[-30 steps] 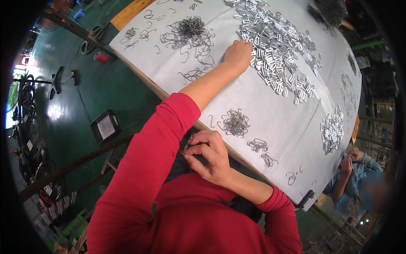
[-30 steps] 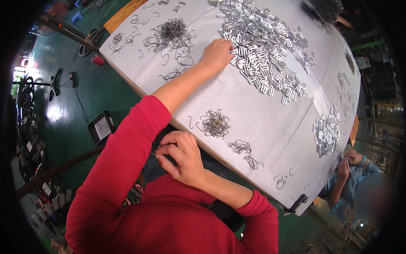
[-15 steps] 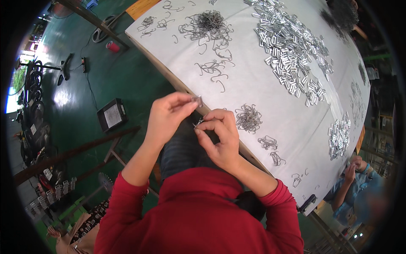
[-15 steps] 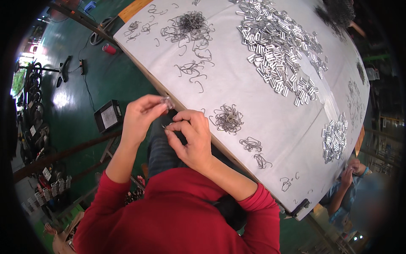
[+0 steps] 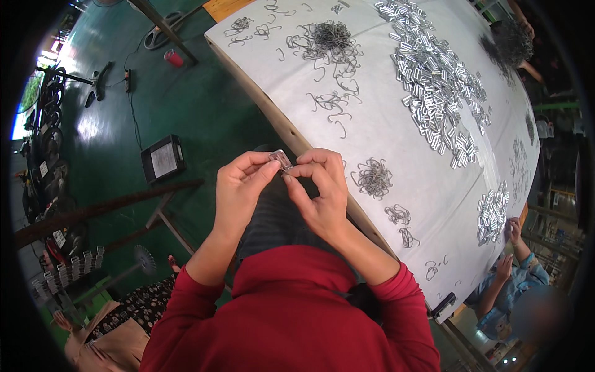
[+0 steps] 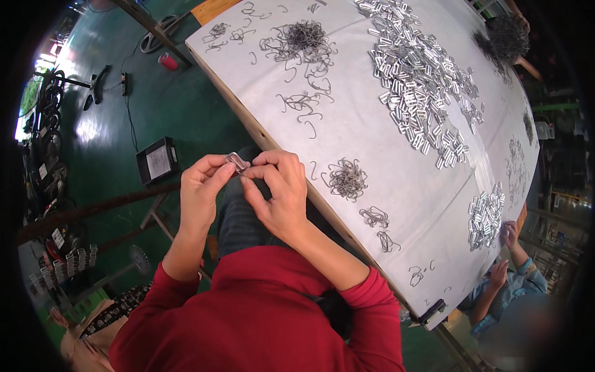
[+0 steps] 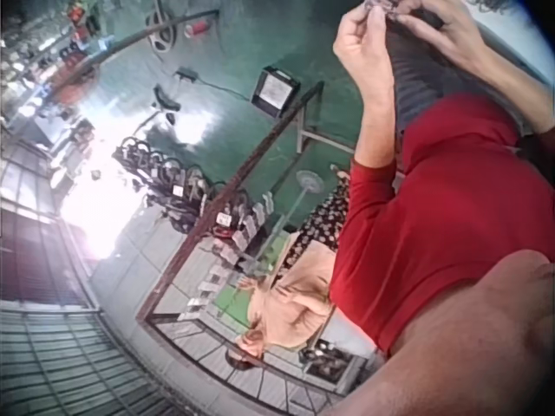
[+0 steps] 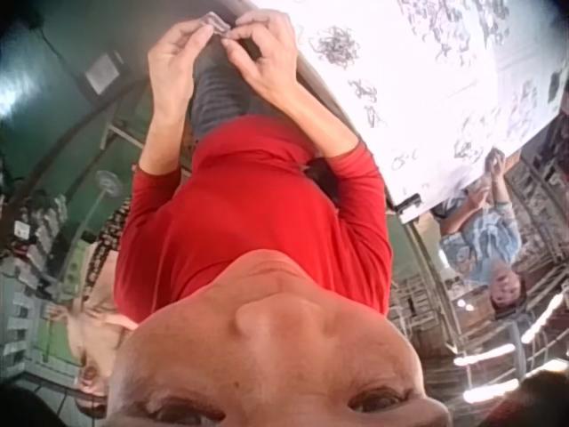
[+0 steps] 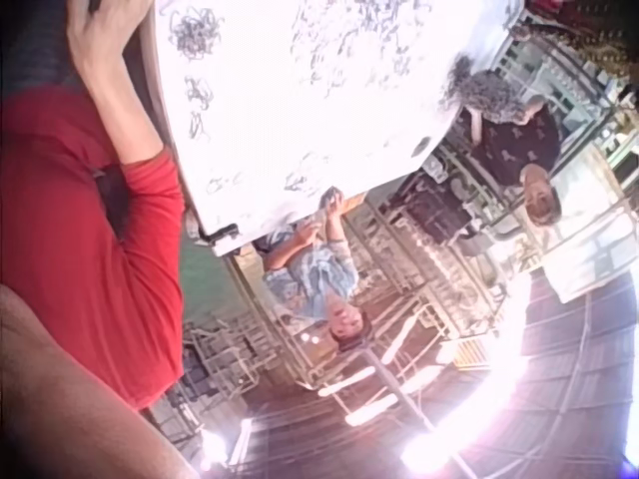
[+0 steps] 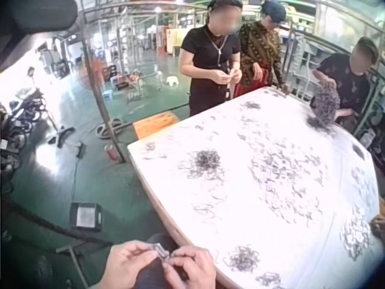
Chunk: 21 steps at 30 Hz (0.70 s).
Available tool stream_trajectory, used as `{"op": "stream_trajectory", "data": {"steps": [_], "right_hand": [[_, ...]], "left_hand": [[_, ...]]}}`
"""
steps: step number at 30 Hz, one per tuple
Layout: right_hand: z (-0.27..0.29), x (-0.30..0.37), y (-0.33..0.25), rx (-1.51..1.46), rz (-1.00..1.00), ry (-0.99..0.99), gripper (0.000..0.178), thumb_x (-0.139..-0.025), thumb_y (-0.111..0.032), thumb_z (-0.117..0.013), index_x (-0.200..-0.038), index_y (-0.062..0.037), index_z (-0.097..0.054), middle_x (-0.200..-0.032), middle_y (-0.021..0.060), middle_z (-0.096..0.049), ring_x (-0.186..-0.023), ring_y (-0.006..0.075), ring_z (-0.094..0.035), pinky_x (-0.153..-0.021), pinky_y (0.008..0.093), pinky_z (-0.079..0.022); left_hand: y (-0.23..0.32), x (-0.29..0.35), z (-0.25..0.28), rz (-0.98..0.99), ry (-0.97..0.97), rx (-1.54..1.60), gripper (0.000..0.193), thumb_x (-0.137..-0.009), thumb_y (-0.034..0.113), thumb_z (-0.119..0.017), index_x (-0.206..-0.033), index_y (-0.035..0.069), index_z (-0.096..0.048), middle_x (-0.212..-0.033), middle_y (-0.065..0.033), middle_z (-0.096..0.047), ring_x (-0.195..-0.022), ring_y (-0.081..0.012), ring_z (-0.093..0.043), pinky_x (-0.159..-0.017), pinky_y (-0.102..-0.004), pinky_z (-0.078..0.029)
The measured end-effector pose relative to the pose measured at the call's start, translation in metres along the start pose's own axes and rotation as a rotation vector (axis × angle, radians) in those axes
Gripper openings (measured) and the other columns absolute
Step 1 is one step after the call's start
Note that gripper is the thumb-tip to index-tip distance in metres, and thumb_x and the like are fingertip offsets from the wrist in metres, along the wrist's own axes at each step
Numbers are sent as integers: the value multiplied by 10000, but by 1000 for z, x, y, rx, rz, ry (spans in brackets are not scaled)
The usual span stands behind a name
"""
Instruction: The person repeatedly picks up small metal hooks and rectangular metal pieces from a table, inserts the hooks into the pieces, and places the assembled units onto a nearby rack. The process is continuous and repetitive throughout the clip.
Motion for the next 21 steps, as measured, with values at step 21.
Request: {"op": "stream_trajectory", "data": {"steps": [21], "right_hand": [[44,-100,112,279,-56,17,101,-793,-134,-660,-850,-52,-646,-805,88,-603,-780,249,-581,-696,366,-452]], "left_hand": [[-1,4,9,-266,51,-441,152,-804,-72,-636,-945,-17,-657,-1171,-140,-586,-1057,-181,-568,-902,-292,-455]]}}
Point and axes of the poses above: each hand's wrist, its own x-axis away from the middle knuckle, its own z-axis out of the back of the hand, y = z × x, the point moved 5 cm from there along -x, towards the middle knuckle
